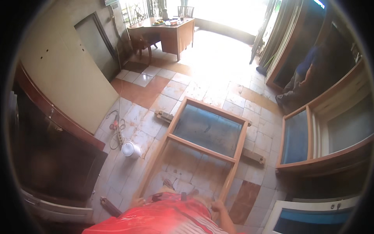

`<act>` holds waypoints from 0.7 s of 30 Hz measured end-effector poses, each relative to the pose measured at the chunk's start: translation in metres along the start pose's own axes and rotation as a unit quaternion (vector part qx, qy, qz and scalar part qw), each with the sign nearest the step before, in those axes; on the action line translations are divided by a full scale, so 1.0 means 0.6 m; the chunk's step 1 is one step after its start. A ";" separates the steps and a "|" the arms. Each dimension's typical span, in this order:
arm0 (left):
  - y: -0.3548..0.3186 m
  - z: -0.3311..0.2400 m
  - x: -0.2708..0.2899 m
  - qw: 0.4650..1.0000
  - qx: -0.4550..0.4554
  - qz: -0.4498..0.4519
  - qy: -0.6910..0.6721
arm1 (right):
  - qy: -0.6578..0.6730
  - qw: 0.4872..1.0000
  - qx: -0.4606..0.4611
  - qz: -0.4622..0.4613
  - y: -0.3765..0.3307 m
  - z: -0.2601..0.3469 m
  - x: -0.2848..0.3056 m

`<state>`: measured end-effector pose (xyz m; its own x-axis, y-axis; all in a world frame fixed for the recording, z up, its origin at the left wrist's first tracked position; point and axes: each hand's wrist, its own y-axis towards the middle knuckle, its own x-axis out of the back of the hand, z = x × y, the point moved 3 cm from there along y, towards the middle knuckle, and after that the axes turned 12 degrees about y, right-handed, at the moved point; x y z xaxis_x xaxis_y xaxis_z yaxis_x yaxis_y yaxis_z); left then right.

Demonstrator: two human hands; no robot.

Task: The person applies putty to a wooden frame using a putty knife. They dip the knife into a bucket of putty and then smooth it along the wooden frame.

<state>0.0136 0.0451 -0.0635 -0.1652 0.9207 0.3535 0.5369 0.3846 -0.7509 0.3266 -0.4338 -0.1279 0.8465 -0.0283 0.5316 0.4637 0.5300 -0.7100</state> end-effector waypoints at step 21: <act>0.060 -0.520 0.223 0.890 -0.321 0.280 0.165 | 0.191 0.955 -0.146 -0.176 0.085 0.282 0.082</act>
<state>0.2687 0.1613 0.1308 0.4713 0.8463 0.2483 0.8381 -0.3422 -0.4248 0.3478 -0.2648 -0.0595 0.6330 -0.4972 0.5934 0.7427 0.1737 -0.6467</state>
